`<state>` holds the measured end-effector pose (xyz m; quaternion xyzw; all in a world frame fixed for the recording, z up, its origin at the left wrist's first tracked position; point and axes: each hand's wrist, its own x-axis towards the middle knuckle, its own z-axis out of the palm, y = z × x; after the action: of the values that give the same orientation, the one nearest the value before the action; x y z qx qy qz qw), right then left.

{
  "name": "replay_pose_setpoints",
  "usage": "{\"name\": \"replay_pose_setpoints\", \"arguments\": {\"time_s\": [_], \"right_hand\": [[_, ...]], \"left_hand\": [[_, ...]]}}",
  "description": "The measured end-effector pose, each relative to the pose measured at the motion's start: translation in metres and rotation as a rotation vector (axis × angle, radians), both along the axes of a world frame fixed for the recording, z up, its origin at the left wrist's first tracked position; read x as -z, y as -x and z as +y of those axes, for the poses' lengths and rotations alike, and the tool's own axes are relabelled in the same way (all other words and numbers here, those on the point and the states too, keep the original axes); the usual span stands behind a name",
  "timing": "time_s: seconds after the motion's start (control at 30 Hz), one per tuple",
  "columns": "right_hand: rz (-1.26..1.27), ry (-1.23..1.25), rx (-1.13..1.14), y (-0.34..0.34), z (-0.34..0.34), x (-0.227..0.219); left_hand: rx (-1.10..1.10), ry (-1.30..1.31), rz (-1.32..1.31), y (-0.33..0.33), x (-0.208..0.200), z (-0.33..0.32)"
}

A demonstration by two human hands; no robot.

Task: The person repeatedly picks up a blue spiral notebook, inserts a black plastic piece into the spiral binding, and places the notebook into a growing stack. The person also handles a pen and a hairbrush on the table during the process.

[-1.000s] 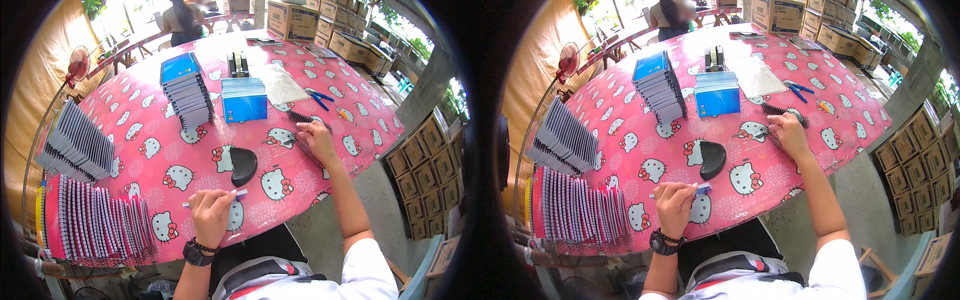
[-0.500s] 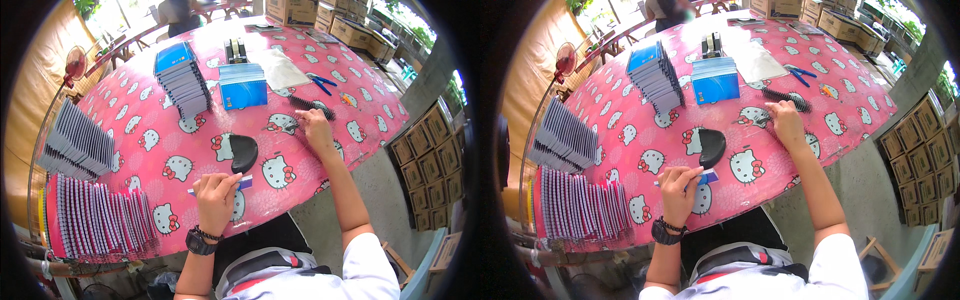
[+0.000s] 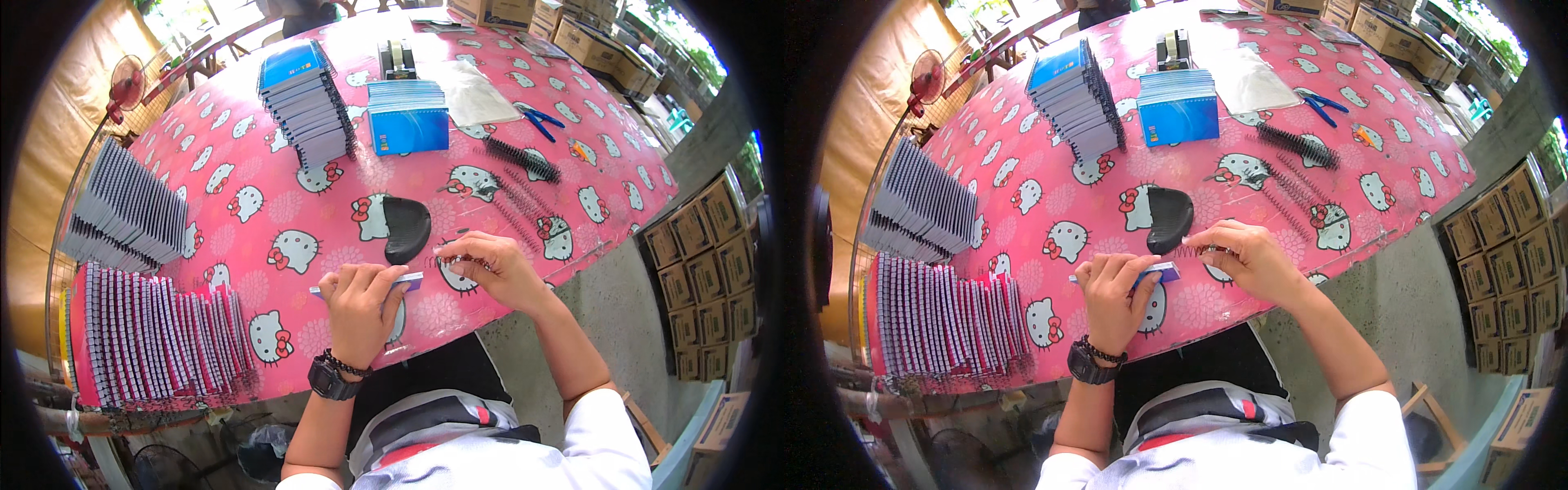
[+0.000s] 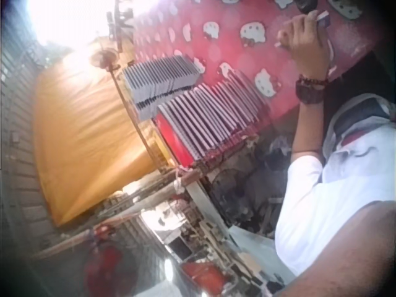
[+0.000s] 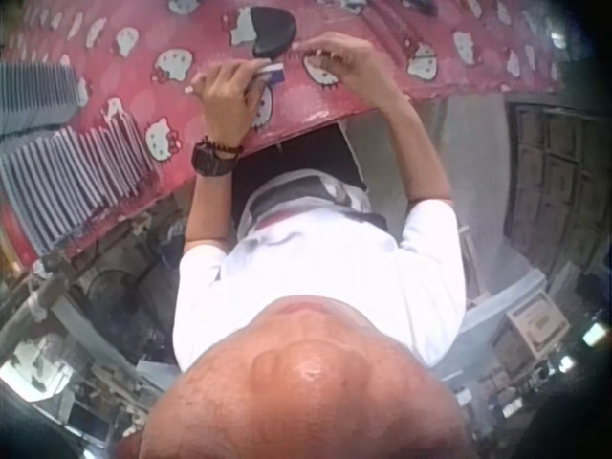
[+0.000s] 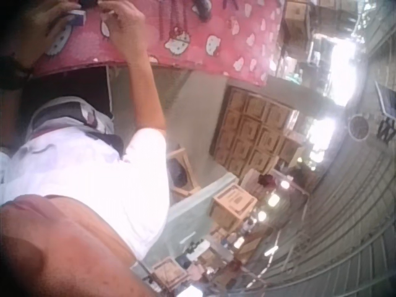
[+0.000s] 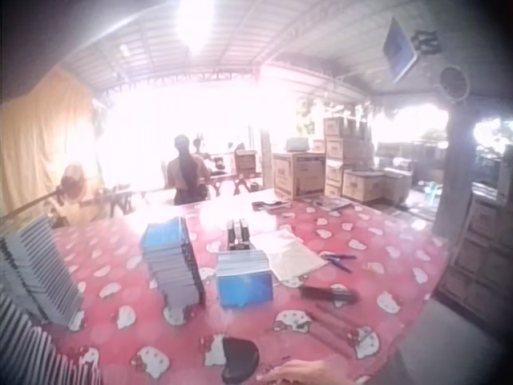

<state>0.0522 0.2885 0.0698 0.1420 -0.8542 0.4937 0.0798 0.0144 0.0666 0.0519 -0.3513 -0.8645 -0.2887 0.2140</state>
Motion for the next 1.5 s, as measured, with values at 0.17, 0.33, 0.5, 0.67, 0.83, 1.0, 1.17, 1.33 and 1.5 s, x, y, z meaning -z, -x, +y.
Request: {"name": "replay_pose_setpoints", "arguments": {"time_s": [0.17,0.33,0.5,0.67,0.83,1.0,1.17,1.33,1.5], "right_hand": [[-0.020,0.101,0.011,-0.005,-0.010,0.000],[0.076,0.076,0.073,-0.012,-0.002,-0.003],[0.182,-0.029,0.011,-0.011,-0.002,-0.011],[0.215,-0.091,-0.026,-0.010,-0.003,-0.015],[0.165,-0.055,-0.097,-0.009,-0.009,-0.014],[0.131,-0.027,-0.135,-0.006,-0.011,0.000],[0.057,-0.009,-0.173,-0.007,-0.009,-0.001],[0.076,-0.023,-0.179,-0.006,-0.006,0.001],[0.171,-0.113,-0.209,-0.001,-0.004,-0.001]], "left_hand": [[0.100,0.092,0.120,0.001,-0.008,-0.003],[0.173,0.069,0.186,0.010,-0.015,0.002],[0.197,-0.019,0.075,0.010,-0.018,0.001],[0.188,-0.046,0.016,0.009,-0.016,-0.004],[0.168,-0.026,-0.009,0.006,-0.011,-0.010],[0.161,-0.002,-0.037,0.003,-0.005,-0.013],[0.153,-0.001,-0.038,0.001,-0.004,-0.012],[0.141,0.002,-0.052,0.002,-0.003,-0.012],[0.138,0.055,-0.023,0.001,-0.005,-0.010]]}}
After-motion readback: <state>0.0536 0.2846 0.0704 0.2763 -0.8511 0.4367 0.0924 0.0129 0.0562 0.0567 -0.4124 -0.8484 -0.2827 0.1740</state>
